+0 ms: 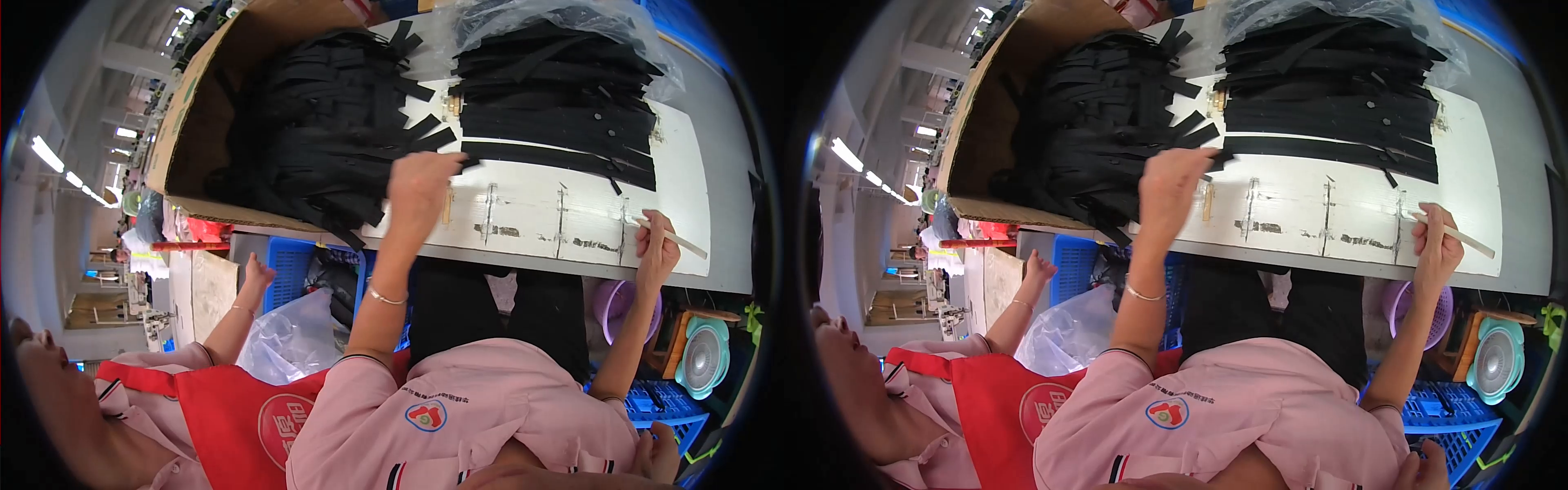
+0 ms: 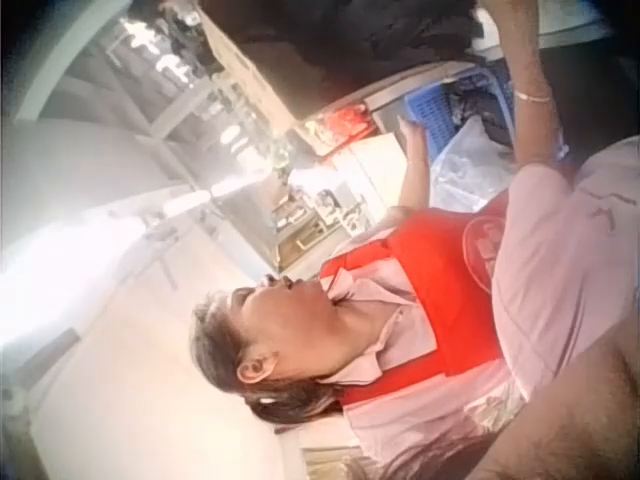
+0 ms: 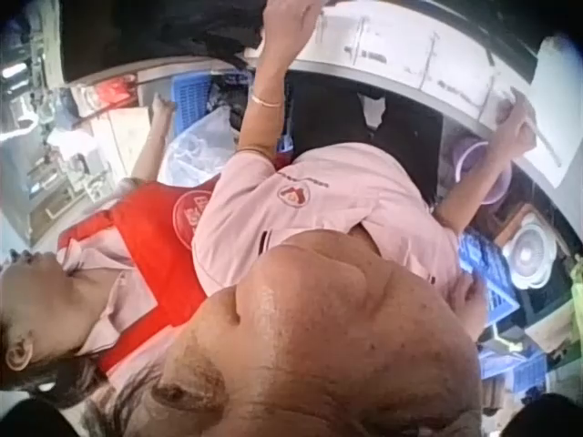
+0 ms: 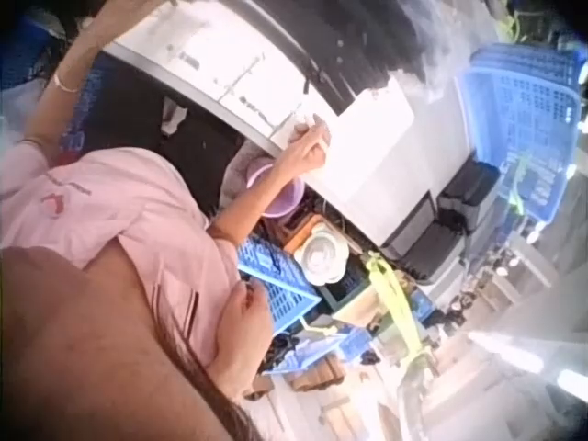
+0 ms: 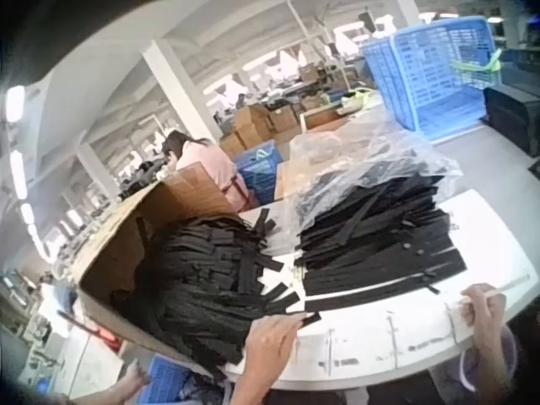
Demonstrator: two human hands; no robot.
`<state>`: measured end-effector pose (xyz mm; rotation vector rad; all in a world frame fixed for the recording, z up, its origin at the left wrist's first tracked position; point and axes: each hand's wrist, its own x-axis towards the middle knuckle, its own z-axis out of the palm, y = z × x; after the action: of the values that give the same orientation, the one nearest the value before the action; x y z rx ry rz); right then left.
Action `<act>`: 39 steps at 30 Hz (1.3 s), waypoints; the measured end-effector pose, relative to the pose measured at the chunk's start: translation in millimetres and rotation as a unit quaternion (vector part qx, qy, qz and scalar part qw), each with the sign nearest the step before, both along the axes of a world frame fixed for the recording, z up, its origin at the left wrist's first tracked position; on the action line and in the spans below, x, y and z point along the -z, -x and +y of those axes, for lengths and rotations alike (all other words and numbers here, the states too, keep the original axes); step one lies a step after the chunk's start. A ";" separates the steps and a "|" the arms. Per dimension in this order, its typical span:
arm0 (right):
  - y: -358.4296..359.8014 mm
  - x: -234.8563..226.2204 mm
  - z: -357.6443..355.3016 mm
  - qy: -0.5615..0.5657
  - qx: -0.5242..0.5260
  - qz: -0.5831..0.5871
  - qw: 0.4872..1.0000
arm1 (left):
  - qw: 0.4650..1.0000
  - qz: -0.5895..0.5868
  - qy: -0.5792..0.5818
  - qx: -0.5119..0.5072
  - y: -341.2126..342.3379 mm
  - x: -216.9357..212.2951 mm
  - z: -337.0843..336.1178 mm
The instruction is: Marking and organizing black webbing straps on a workbench using a marker.
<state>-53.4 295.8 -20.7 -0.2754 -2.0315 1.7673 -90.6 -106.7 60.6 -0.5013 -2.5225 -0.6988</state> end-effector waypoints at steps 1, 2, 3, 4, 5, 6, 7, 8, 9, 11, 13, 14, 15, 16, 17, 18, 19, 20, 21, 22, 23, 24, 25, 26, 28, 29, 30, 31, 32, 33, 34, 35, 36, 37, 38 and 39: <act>1.1 -3.1 -1.9 0.004 -0.014 0.009 1.000 | 0.999 -0.016 -0.010 0.038 0.1 6.0 22.1; 1.7 -6.3 -5.3 -0.001 -0.011 0.007 1.000 | 0.996 -0.033 -0.022 0.077 -0.6 12.8 45.3; 0.5 -9.3 -10.0 -0.005 -0.014 0.009 1.000 | 0.991 -0.072 -0.047 0.103 -2.3 20.2 69.2; -2.6 -13.8 -12.8 -0.007 -0.005 -0.002 1.000 | 0.983 -0.104 -0.082 0.130 -5.0 27.9 93.5; -10.4 -16.9 -17.9 -0.076 0.005 -0.012 0.997 | 0.979 -0.121 -0.089 0.140 -7.5 35.5 115.4; -18.9 -18.8 -24.5 -0.151 0.013 -0.016 0.988 | 0.972 -0.137 -0.109 0.157 -9.0 42.3 136.1; -23.9 -19.5 -31.5 -0.214 0.011 0.000 0.977 | 0.965 -0.151 -0.127 0.174 -9.7 47.9 152.7; -29.0 -18.7 -39.2 -0.284 -0.001 0.023 0.959 | 0.960 -0.158 -0.139 0.182 -10.3 52.2 166.3; -35.5 -19.0 -43.4 -0.347 -0.030 0.045 0.936 | 0.963 -0.141 -0.145 0.179 -11.0 55.6 177.9; -42.6 -15.8 -52.6 -0.441 -0.074 0.061 0.892 | 0.959 -0.159 -0.156 0.178 -13.5 58.6 189.7; -47.0 -11.9 -54.6 -0.468 -0.068 0.069 0.878 | 0.966 -0.115 -0.141 0.184 -19.6 59.1 188.6; -47.7 -10.1 -52.5 -0.479 -0.071 0.058 0.873 | 0.974 -0.060 -0.123 0.180 -23.2 58.8 184.7; -49.8 -9.2 -47.7 -0.478 -0.073 0.066 0.873 | 0.974 -0.091 -0.116 0.170 -29.0 58.5 177.1; -51.8 -9.3 -40.9 -0.491 -0.058 0.052 0.868 | 0.975 -0.094 -0.111 0.169 -36.8 57.9 168.0; -52.2 -8.8 -34.4 -0.506 -0.045 0.032 0.861 | 0.984 -0.089 -0.082 0.132 -46.2 57.0 157.7; -52.6 -8.2 -27.6 -0.502 -0.046 0.039 0.863 | 0.991 -0.078 -0.056 0.093 -55.2 56.5 146.7; -52.4 -8.1 -20.2 -0.523 -0.032 0.035 0.851 | 0.991 -0.085 -0.051 0.092 -61.8 56.5 135.3; -52.5 -7.6 -13.7 -0.545 -0.021 0.031 0.838 | 0.994 -0.083 -0.036 0.062 -68.3 56.9 123.9; -53.8 -7.3 -8.2 -0.561 -0.008 -0.002 0.828 | 0.996 -0.081 -0.021 0.031 -74.5 57.6 113.4; -54.9 -6.4 -4.2 -0.557 -0.008 0.006 0.831 | 0.996 -0.084 -0.023 0.029 -79.8 58.4 103.8; -55.4 -5.6 -0.9 -0.550 -0.007 -0.006 0.835 | 0.995 -0.103 -0.011 -0.002 -84.6 59.2 95.0; -55.7 -4.7 1.6 -0.543 -0.006 -0.017 0.840 | 0.992 -0.121 0.001 -0.033 -87.5 60.2 87.0; -54.7 -2.7 2.2 -0.550 0.000 -0.003 0.835 | 0.990 -0.130 -0.007 -0.049 -89.1 61.1 80.3; -53.8 -1.0 2.7 -0.551 -0.002 -0.003 0.834 | 0.990 -0.128 -0.006 -0.049 -89.5 61.9 74.2; -51.8 2.0 3.6 -0.551 0.007 0.024 0.834 | 0.992 -0.099 -0.013 -0.078 -87.0 62.7 63.2; -51.3 3.3 4.2 -0.548 0.009 0.032 0.836 | 0.992 -0.095 0.008 -0.077 -84.7 62.9 57.7; -51.1 4.4 5.2 -0.543 0.009 0.038 0.839 | 0.992 -0.101 0.004 -0.077 -83.3 62.9 53.6; -51.4 5.2 6.2 -0.537 0.009 0.043 0.842 | 0.991 -0.115 0.017 -0.073 -83.5 62.8 50.2; -52.1 5.6 7.4 -0.541 0.009 0.041 0.840 | 0.988 -0.133 0.026 -0.076 -83.7 63.1 47.9; -52.4 5.7 8.6 -0.544 0.004 0.041 0.838 | 0.987 -0.131 0.049 -0.079 -85.8 63.2 45.6; -52.3 5.1 9.4 -0.546 -0.001 0.042 0.837 | 0.988 -0.130 0.050 -0.071 -88.5 64.0 45.7; -52.1 3.7 9.4 -0.550 -0.002 0.019 0.835 | 0.987 -0.134 0.048 -0.077 -91.3 64.7 45.2; -52.3 1.1 8.4 -0.546 -0.002 0.038 0.837 | 0.987 -0.130 0.046 -0.078 -93.9 65.9 45.7; -51.9 -2.6 6.0 -0.542 0.000 0.024 0.840 | 0.986 -0.140 0.043 -0.081 -96.0 67.3 46.1; -51.2 -7.6 2.3 -0.544 0.002 0.014 0.839 | 0.987 -0.132 0.041 -0.082 -97.0 68.7 46.2; -50.6 -14.2 -2.7 -0.550 0.010 -0.010 0.835 | 0.987 -0.127 0.039 -0.087 -97.3 70.5 46.7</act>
<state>-2.8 293.1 -6.5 0.0602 -2.6469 0.3477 6.8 -60.0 -10.0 -0.2252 -2.7979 -0.6339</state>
